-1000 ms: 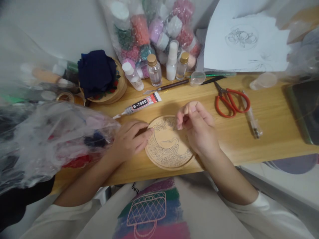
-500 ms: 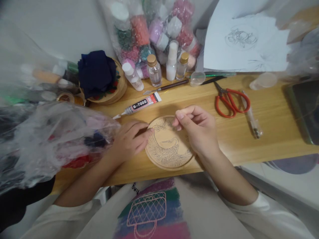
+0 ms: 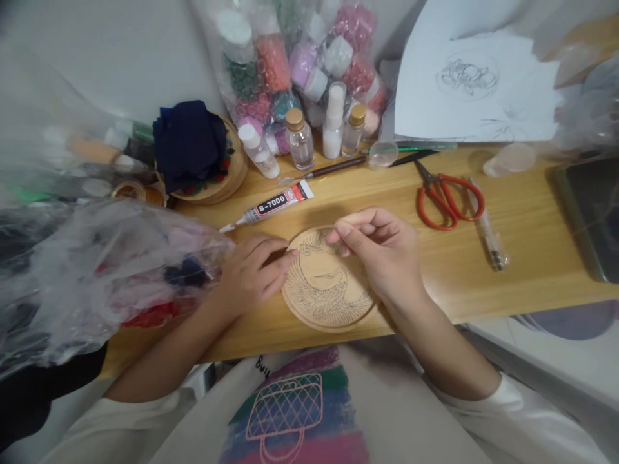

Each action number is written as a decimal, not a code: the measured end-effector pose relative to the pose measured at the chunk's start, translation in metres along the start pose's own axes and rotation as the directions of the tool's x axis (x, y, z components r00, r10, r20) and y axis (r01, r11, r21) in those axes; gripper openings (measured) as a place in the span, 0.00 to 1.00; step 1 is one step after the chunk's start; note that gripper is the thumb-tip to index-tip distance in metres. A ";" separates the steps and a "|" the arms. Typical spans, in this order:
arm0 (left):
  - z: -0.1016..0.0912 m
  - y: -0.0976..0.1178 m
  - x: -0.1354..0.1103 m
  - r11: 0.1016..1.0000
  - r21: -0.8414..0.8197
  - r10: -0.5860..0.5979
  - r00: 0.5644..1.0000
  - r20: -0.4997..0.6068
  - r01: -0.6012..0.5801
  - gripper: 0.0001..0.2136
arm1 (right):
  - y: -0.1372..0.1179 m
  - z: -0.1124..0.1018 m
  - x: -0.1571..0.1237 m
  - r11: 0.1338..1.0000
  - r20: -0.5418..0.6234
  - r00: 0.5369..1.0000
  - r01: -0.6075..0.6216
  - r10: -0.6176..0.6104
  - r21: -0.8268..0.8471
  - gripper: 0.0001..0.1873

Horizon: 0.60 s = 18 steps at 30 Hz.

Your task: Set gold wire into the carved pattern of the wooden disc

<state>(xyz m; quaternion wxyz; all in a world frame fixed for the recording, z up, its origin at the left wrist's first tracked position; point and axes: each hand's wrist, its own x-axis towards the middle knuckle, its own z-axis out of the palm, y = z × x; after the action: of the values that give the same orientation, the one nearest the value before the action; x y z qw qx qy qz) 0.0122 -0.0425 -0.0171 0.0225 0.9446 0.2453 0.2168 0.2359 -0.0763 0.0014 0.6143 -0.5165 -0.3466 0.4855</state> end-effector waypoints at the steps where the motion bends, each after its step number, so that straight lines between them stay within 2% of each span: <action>1: 0.000 0.000 0.000 1.000 0.001 0.004 1.000 -0.006 -0.004 0.06 | 0.000 0.000 0.000 1.000 -0.001 1.000 -0.004 0.004 0.001 0.07; 18: 0.001 0.000 0.000 1.000 0.009 -0.006 1.000 -0.010 0.006 0.07 | -0.003 -0.001 0.003 0.999 -0.107 0.993 -0.045 0.047 0.016 0.15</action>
<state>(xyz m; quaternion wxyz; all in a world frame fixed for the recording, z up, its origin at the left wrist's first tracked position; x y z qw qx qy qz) 0.0123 -0.0424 -0.0177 0.0177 0.9429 0.2493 0.2201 0.2380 -0.0735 0.0037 0.6243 -0.5454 -0.2978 0.4734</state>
